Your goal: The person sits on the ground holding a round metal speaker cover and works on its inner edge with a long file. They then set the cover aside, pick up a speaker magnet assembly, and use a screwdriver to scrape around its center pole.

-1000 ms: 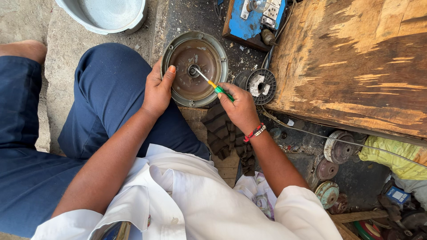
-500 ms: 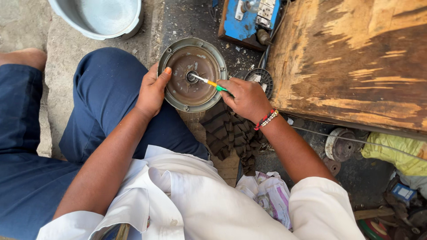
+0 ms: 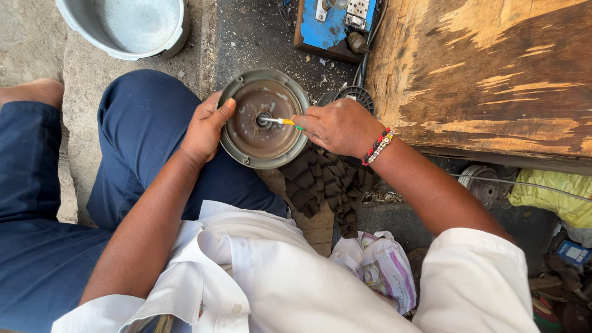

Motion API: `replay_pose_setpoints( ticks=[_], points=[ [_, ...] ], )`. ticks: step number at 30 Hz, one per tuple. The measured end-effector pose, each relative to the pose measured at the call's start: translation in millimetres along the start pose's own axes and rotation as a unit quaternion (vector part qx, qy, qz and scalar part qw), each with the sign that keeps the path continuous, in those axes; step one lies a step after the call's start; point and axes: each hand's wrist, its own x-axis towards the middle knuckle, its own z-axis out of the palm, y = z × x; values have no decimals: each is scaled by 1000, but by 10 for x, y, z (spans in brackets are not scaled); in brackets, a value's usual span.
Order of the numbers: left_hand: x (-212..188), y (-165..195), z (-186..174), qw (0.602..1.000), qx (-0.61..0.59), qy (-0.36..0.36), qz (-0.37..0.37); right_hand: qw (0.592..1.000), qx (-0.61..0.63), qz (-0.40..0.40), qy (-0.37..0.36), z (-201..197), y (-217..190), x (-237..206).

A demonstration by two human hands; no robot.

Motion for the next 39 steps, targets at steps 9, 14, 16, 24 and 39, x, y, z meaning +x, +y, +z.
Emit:
replay_pose_setpoints(
  ticks=[9, 14, 16, 24, 39],
  points=[
    [4, -20, 6, 1000, -10, 0, 10, 997, -49, -32, -57, -137, 58, 94],
    [15, -16, 25, 999, -20, -12, 44, 999, -33, 10, -6, -260, 8, 104],
    [-3, -14, 25, 998, -7, -13, 55, 999, -33, 33, -1, -282, -51, 94],
    [-49, -55, 29, 997, 48, -19, 62, 994, -53, 80, -59, -333, -143, 153],
    [-62, -125, -122, 995, -84, 33, 52, 966, 144, 205, 61, 204, -248, -40]
  ],
)
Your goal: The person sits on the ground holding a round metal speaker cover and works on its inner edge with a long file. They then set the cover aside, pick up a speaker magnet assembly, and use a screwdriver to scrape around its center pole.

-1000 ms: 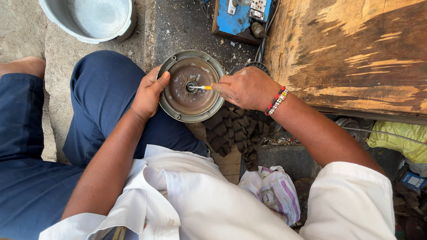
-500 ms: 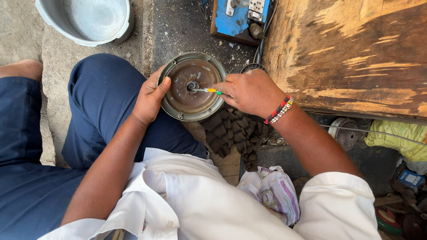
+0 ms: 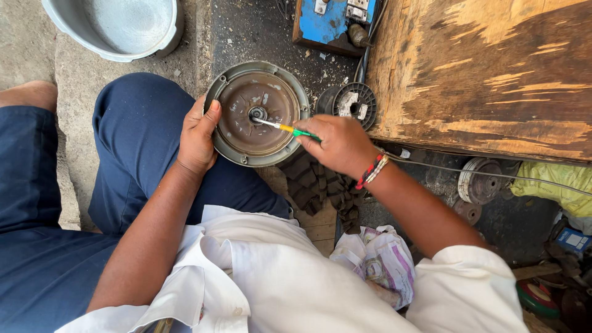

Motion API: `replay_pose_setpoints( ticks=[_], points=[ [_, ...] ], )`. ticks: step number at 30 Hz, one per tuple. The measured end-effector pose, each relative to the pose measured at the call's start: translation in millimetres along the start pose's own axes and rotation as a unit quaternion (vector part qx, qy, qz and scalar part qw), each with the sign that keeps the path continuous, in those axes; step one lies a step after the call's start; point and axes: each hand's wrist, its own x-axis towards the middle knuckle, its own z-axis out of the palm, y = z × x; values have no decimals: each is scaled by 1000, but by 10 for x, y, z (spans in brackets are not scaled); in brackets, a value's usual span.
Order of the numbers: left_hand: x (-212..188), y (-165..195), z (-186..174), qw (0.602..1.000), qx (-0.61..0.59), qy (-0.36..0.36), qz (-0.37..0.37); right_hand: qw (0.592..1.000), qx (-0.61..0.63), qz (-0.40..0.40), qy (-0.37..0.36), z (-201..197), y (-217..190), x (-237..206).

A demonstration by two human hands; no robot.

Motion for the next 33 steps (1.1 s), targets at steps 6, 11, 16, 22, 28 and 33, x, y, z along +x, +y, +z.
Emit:
replay_pose_setpoints(
  ticks=[6, 11, 16, 22, 28, 33],
  points=[
    [9, 56, 44, 1000, -9, 0, 0, 987, 100, 99, 75, 276, -158, -143],
    [27, 40, 50, 1000, 3, 3, 7, 965, 163, 158, 133, 493, -272, -188],
    [27, 20, 44, 1000, 1, 0, 20, 956, 144, 160, 201, 669, -358, -233],
    [15, 6, 96, 999, 25, 22, 29, 933, 178, 185, 253, 896, -437, -235],
    [-8, -48, 74, 997, 35, 36, 54, 877, 269, 298, 264, 1140, -478, -209],
    [-2, -79, 52, 997, 37, 30, 65, 872, 284, 294, 269, 1119, -466, -167]
  ],
)
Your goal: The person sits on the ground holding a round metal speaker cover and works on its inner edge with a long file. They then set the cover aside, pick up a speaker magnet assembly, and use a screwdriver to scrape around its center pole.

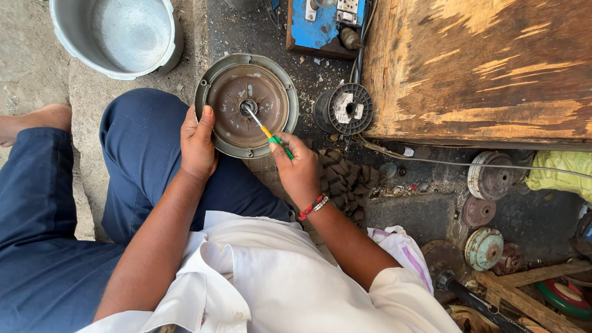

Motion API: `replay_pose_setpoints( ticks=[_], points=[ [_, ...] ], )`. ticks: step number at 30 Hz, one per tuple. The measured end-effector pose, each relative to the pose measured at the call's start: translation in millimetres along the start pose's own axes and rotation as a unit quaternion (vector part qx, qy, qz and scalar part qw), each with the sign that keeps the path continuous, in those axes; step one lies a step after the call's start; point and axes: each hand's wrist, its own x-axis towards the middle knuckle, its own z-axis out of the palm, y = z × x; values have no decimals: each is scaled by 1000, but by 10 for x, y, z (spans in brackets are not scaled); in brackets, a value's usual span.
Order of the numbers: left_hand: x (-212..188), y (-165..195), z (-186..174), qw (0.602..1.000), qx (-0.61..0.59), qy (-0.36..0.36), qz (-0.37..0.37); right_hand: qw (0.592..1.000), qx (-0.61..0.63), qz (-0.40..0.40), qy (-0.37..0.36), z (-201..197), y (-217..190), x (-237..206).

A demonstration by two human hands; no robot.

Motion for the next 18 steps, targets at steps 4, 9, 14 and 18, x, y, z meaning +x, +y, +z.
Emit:
replay_pose_setpoints(
  ticks=[4, 9, 14, 18],
  points=[
    [7, 15, 18, 1000, 10, -3, 2, 995, -73, -48, -56, -164, -68, 128],
    [-5, 10, 42, 1000, -7, -9, 14, 983, -136, -29, -123, -323, -135, 178],
    [-3, -40, 6, 1000, 6, 1, 22, 993, -75, -72, -50, -212, -162, 147],
    [1, -41, -24, 1000, 19, -3, 19, 996, -78, 21, -37, -148, -136, 128]
  ],
)
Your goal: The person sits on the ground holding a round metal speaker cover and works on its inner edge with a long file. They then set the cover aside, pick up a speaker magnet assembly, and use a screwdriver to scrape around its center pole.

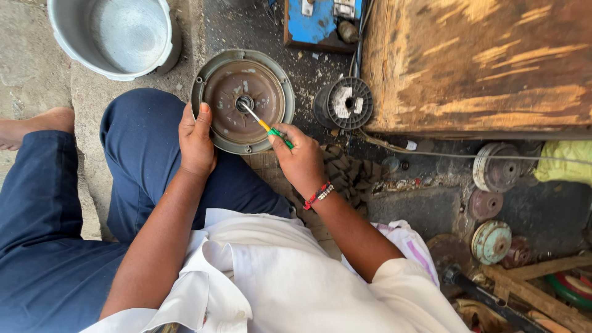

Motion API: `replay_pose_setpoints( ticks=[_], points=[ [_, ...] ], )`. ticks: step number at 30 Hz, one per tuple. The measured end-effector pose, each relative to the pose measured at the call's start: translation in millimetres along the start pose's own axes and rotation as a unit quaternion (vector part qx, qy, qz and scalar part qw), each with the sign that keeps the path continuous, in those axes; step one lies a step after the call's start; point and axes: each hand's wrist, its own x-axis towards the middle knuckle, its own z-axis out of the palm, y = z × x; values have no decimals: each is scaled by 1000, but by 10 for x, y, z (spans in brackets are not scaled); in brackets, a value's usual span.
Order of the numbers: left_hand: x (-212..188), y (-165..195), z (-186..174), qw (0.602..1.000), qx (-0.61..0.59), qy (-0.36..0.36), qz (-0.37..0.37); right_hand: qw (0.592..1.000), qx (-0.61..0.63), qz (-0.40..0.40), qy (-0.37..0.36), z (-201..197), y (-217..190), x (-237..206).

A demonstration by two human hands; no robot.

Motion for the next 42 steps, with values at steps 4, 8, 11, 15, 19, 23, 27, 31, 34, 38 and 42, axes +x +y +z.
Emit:
replay_pose_setpoints(
  ticks=[4, 8, 11, 15, 19, 23, 27, 31, 34, 38, 42],
  points=[
    [-5, 10, 66, 1000, 8, 7, 16, 999, 16, -19, -48, -95, 77, 48],
    [-3, 43, 106, 1000, 22, 0, 21, 996, 20, -63, -61, -184, 120, 160],
    [11, 45, 96, 1000, 11, 13, 10, 997, 42, -49, -39, -173, 97, 197],
    [4, 31, 64, 1000, 13, 2, 6, 999, -8, -28, -38, -177, 40, 158],
    [18, 22, 62, 1000, 20, 12, 0, 994, -34, -80, -62, -261, -12, 162],
    [25, 21, 80, 1000, 20, 5, 10, 993, -57, -94, -49, -305, -79, 225],
    [6, 54, 95, 1000, 20, 1, 5, 992, -70, -97, -33, -330, -144, 227],
    [21, 102, 132, 1000, -7, -1, -27, 984, -106, -135, -42, -427, -191, 225],
    [23, 111, 163, 1000, -10, -12, -16, 966, -141, -210, -52, -494, -241, 252],
    [17, 96, 190, 1000, 29, -7, 5, 911, -252, -318, -76, -518, -343, 292],
    [36, 109, 217, 999, 31, 9, 15, 832, -334, -434, -88, -527, -436, 339]
  ],
)
